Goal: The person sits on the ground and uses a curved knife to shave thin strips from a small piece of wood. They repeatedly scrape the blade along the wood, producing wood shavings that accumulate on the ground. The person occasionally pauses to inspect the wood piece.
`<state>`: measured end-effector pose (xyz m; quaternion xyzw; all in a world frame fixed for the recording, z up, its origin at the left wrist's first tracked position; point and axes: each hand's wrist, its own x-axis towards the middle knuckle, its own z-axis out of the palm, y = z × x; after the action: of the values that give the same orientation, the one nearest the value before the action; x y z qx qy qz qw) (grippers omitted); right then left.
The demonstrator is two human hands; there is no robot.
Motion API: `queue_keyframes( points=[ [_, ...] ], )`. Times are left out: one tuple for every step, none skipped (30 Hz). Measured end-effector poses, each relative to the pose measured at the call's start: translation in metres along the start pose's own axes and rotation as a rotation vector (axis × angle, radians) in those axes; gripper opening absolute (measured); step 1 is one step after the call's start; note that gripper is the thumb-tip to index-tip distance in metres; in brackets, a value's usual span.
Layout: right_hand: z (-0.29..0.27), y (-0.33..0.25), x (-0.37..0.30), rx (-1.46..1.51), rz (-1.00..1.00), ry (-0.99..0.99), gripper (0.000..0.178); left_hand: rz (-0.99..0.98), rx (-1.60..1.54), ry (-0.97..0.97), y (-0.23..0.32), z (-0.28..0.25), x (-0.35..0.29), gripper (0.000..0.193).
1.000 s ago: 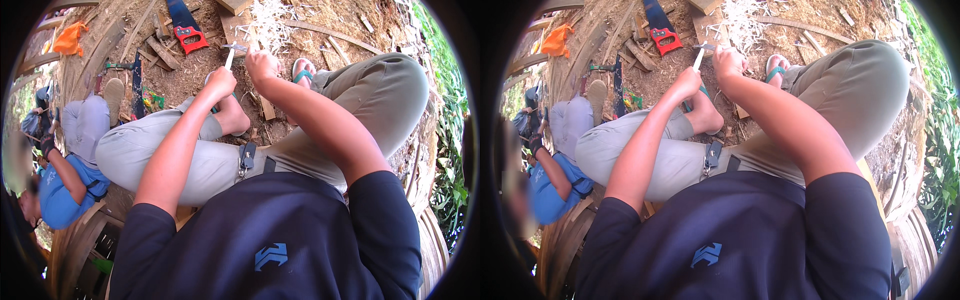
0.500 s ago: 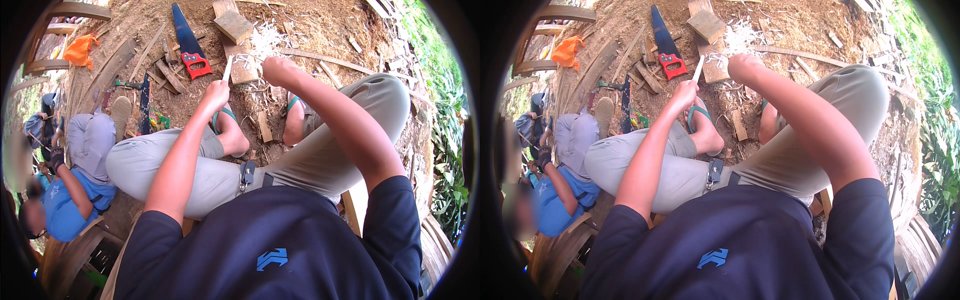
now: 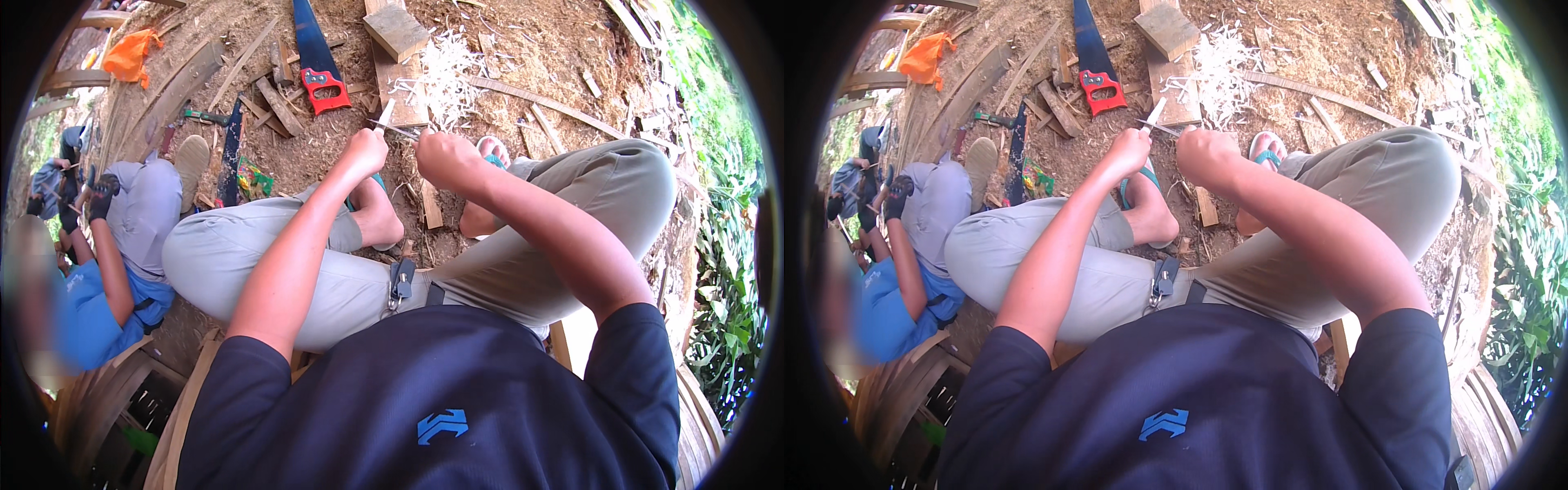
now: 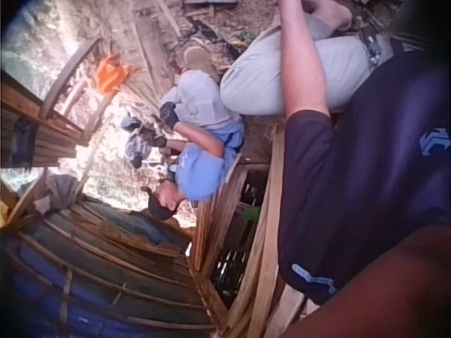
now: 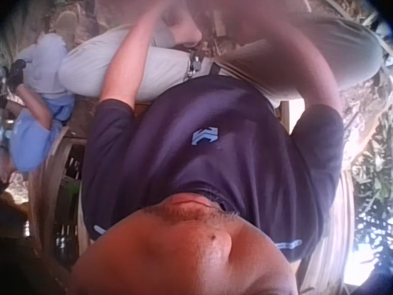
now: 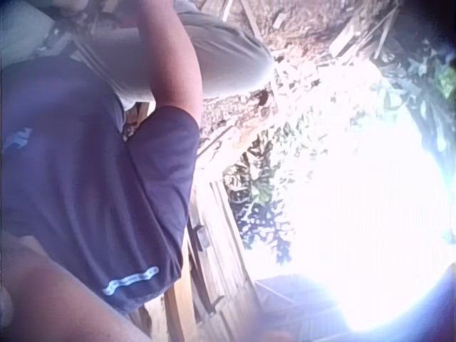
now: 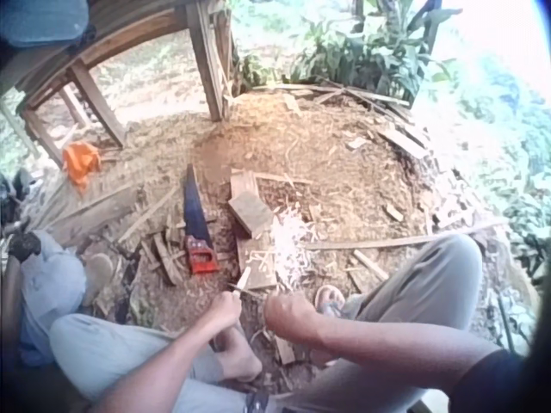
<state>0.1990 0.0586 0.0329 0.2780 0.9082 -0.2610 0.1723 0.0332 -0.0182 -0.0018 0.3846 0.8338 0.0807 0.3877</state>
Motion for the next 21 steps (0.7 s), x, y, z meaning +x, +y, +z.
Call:
queue_keyframes(
  points=[
    [0.007,0.0,-0.002,-0.1,-0.073,0.064,0.023,0.005,0.019,0.003,0.001,0.001,0.0,0.042],
    [0.005,-0.004,-0.006,-0.139,-0.073,0.045,0.022,0.005,0.039,0.005,0.004,0.0,-0.004,0.041],
    [0.001,-0.007,-0.009,-0.178,-0.072,0.026,0.021,0.006,0.042,0.004,0.006,-0.002,-0.006,0.04],
    [-0.002,-0.01,-0.011,-0.217,-0.073,0.007,0.02,0.006,0.046,0.003,0.009,-0.003,-0.009,0.04],
    [-0.004,-0.012,-0.01,-0.234,-0.036,0.0,0.02,0.011,0.05,0.001,0.012,-0.003,-0.01,0.039],
    [-0.005,-0.014,-0.01,-0.252,0.001,-0.008,0.019,0.037,0.071,0.011,0.013,-0.003,-0.011,0.038],
    [-0.005,-0.018,-0.008,-0.269,0.038,-0.016,0.019,0.064,0.092,0.021,0.014,-0.003,-0.012,0.038],
    [-0.001,-0.022,-0.005,-0.266,0.102,-0.012,0.019,0.09,0.114,0.035,0.013,-0.002,-0.013,0.037],
    [0.004,-0.027,-0.001,-0.263,0.166,-0.008,0.019,0.091,0.117,0.058,0.009,-0.001,-0.011,0.037],
    [0.008,-0.032,0.004,-0.259,0.231,-0.004,0.019,0.093,0.12,0.08,0.004,0.001,-0.008,0.036],
    [0.009,-0.036,0.009,-0.278,0.298,-0.016,0.021,0.101,0.125,0.099,0.006,-0.001,-0.007,0.036],
    [0.013,-0.037,0.016,-0.29,0.318,0.006,0.023,0.079,0.128,0.07,0.006,-0.003,-0.006,0.036],
    [0.018,-0.037,0.022,-0.301,0.339,0.029,0.024,0.057,0.133,0.04,0.007,-0.006,-0.003,0.036],
    [0.026,-0.034,0.027,-0.311,0.359,0.049,0.026,0.032,0.138,0.01,0.009,-0.008,-0.004,0.036],
    [0.026,-0.031,0.031,-0.358,0.326,0.063,0.03,-0.028,0.082,-0.019,0.008,-0.009,-0.005,0.038],
    [0.021,-0.02,0.039,-0.409,0.318,-0.054,0.029,-0.03,0.094,-0.058,0.011,-0.005,-0.007,0.039],
    [0.012,-0.005,0.047,-0.454,0.312,-0.172,0.027,-0.031,0.109,-0.099,0.016,0.001,-0.013,0.04],
    [0.007,0.003,0.052,-0.498,0.307,-0.288,0.026,-0.028,0.126,-0.139,0.016,0.005,-0.014,0.041],
    [0.01,0.003,0.052,-0.448,0.301,-0.208,0.033,-0.013,0.163,-0.117,0.007,0.014,-0.01,0.043],
    [0.008,0.001,0.049,-0.427,0.292,-0.162,0.031,-0.034,0.104,-0.134,0.013,0.009,-0.014,0.043],
    [-0.001,-0.004,0.043,-0.415,0.269,-0.11,0.03,-0.024,0.048,-0.137,0.012,0.005,-0.013,0.043]
  ],
)
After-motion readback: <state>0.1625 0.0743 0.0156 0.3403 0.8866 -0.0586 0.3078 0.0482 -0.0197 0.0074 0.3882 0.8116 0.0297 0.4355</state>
